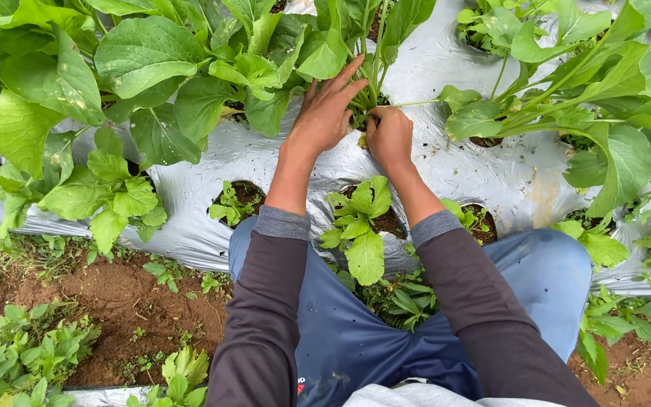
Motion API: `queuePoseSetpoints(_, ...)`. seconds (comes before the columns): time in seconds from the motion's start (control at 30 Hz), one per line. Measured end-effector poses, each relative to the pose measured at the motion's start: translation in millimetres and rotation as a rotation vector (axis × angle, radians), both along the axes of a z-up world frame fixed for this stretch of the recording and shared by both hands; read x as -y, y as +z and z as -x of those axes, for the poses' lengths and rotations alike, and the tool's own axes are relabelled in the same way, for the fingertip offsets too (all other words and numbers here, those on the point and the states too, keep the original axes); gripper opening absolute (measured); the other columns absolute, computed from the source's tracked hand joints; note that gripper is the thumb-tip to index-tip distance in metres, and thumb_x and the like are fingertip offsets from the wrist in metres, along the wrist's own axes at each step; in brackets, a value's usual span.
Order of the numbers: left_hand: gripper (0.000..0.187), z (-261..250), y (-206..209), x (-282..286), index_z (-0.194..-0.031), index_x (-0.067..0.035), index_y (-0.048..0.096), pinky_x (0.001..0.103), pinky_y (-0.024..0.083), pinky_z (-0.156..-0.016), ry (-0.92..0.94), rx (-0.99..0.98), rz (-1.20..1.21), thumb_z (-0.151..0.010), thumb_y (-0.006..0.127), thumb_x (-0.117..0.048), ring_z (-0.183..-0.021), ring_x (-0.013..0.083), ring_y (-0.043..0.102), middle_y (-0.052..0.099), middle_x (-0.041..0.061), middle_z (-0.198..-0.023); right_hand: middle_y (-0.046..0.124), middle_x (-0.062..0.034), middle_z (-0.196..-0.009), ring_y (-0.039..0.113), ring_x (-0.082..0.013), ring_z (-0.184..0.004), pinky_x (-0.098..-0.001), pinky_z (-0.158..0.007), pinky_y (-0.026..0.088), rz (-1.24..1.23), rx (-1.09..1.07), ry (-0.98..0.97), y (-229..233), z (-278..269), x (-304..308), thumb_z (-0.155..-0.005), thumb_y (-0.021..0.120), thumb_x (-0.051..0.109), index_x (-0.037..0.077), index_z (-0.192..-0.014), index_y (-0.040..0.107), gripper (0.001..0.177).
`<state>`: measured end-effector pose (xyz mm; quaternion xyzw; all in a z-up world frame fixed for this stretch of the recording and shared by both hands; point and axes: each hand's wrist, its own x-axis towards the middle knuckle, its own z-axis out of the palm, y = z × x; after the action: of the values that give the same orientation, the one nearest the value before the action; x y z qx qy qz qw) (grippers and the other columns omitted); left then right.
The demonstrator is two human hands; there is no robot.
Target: The person sits cross-legged in a garden and removes weeds by hand from around the base of leafy green plants growing through plastic mulch. They pull the weeds out of the soil and place them on their lap.
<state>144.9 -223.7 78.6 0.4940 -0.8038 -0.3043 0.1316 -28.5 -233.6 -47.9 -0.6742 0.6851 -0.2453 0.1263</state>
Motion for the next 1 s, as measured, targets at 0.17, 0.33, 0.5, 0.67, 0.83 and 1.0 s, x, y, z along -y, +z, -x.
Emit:
queuePoseSetpoints(0.17,0.071,0,-4,2,-0.160,-0.016,0.037,0.054,0.002,-0.127,-0.013,0.020,0.023,-0.096,0.056,0.007,-0.159,0.0238,0.008,0.002,-0.010,-0.170,0.065,-0.0136,-0.092,0.064,-0.0387,-0.083,-0.0536,-0.072,0.049,0.070,0.094,0.029,-13,7,4,-0.085,0.055,-0.002,0.012,-0.102,0.079,0.033)
queuePoseSetpoints(0.33,0.070,-1,-20,10,-0.157,-0.013,0.042,0.060,0.006,-0.125,-0.029,0.012,0.097,-0.093,0.057,0.009,-0.158,0.0221,0.010,0.004,-0.008,-0.169,0.062,-0.0088,-0.093,0.062,-0.0291,-0.079,-0.0451,-0.073,0.047,0.156,0.242,0.052,-3,16,-5,-0.086,0.054,-0.005,0.015,-0.093,0.077,0.030)
queuePoseSetpoints(0.5,0.066,-1,-16,9,-0.157,-0.014,0.043,0.059,0.004,-0.126,-0.025,0.002,0.127,-0.095,0.058,0.005,-0.158,0.0235,0.004,0.006,-0.006,-0.170,0.064,-0.0019,-0.096,0.060,-0.0149,-0.088,-0.0312,-0.073,0.049,0.242,0.521,-0.155,12,34,-3,-0.093,0.065,-0.005,0.015,-0.112,0.067,0.027)
queuePoseSetpoints(0.67,0.071,-1,-11,5,-0.157,-0.014,0.042,0.057,-0.001,-0.126,-0.019,0.008,0.078,-0.092,0.057,0.010,-0.157,0.0213,-0.002,0.003,-0.004,-0.170,0.076,-0.0107,-0.102,0.069,-0.0261,-0.088,-0.0401,-0.080,0.053,0.167,0.275,0.056,7,46,9,-0.092,0.076,0.008,0.006,-0.105,0.076,0.013)
queuePoseSetpoints(0.83,0.067,0,-11,7,-0.157,-0.014,0.042,0.060,0.002,-0.125,-0.023,0.027,0.086,-0.094,0.059,0.006,-0.158,0.0220,0.003,0.003,-0.006,-0.169,0.066,-0.0154,-0.107,0.060,-0.0362,-0.100,-0.0466,-0.086,0.049,-0.035,0.023,0.072,14,33,9,-0.085,0.085,0.021,0.006,-0.110,0.074,0.032)
queuePoseSetpoints(1.0,0.072,1,-5,5,-0.158,-0.015,0.040,0.059,-0.001,-0.125,-0.004,0.029,0.038,-0.092,0.056,0.009,-0.158,0.0210,0.000,0.001,-0.005,-0.170,0.071,-0.0101,-0.106,0.054,-0.0360,-0.100,-0.0482,-0.079,0.050,0.053,-0.104,0.095,2,28,2,-0.091,0.075,0.009,0.010,-0.105,0.075,0.014)
